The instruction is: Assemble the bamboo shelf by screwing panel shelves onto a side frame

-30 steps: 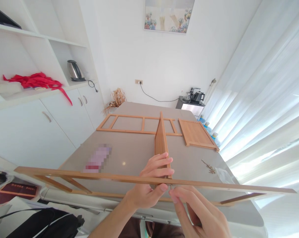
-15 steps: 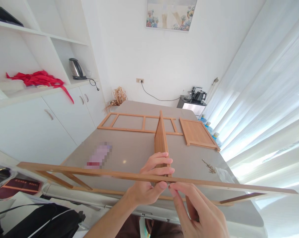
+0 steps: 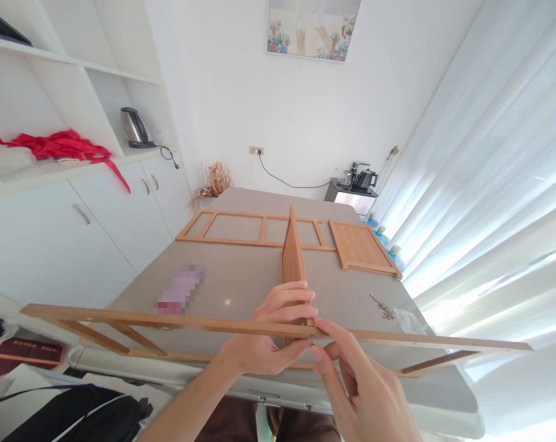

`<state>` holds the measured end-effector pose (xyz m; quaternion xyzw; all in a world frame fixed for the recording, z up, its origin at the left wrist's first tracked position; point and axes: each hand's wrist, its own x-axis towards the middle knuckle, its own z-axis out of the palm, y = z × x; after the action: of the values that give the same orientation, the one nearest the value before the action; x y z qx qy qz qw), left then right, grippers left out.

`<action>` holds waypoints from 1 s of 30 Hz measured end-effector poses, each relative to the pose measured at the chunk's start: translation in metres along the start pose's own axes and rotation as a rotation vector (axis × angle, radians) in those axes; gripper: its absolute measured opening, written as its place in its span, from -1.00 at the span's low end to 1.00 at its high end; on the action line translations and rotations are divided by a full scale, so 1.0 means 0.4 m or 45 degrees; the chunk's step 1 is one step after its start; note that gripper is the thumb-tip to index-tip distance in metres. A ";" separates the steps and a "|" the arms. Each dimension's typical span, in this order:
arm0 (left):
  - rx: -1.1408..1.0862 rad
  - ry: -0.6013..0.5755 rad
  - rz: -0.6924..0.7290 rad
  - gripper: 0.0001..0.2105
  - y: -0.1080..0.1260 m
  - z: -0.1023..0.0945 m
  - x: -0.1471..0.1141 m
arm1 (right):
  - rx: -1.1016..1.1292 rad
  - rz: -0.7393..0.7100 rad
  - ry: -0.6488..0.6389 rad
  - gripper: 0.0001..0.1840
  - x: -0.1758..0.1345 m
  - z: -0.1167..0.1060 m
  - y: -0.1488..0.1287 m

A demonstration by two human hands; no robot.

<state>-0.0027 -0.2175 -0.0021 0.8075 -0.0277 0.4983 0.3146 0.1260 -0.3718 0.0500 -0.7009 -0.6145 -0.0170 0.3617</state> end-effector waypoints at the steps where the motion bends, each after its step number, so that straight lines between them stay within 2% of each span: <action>1: -0.003 -0.026 -0.017 -0.59 0.000 -0.004 0.000 | 0.016 0.002 -0.002 -0.62 0.000 0.001 0.000; 5: -0.017 -0.059 -0.032 -0.60 -0.002 -0.004 -0.008 | 0.106 0.042 0.032 -0.60 -0.004 0.014 -0.005; 9: -0.029 -0.017 -0.031 -0.58 -0.013 0.008 -0.017 | 0.193 0.081 0.060 -0.62 -0.010 0.032 -0.007; 13: 0.208 -0.016 0.035 -0.49 -0.010 -0.006 -0.005 | 0.212 0.062 0.057 -0.64 -0.011 0.042 -0.001; 16: 0.371 -0.051 0.001 -0.58 0.001 -0.028 0.017 | 0.210 0.043 0.039 -0.68 -0.008 0.038 0.002; 18: 0.360 -0.101 -0.036 -0.64 0.006 -0.039 0.034 | 0.205 0.037 0.029 -0.67 -0.006 0.032 0.002; 22: 0.278 -0.303 -0.071 -0.64 0.005 -0.042 0.062 | 0.182 0.046 0.016 -0.67 -0.003 0.019 -0.002; 26: 0.226 -0.459 -0.308 -0.63 0.009 -0.042 0.077 | 0.163 0.062 -0.014 -0.70 -0.001 0.011 -0.003; 30: 0.149 -0.556 -0.434 -0.62 0.012 -0.050 0.074 | 0.184 0.055 -0.012 -0.71 0.001 0.014 -0.003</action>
<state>-0.0052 -0.2028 0.0307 0.9054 0.0703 0.2531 0.3335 0.1227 -0.3684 0.0466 -0.6860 -0.6006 0.0385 0.4088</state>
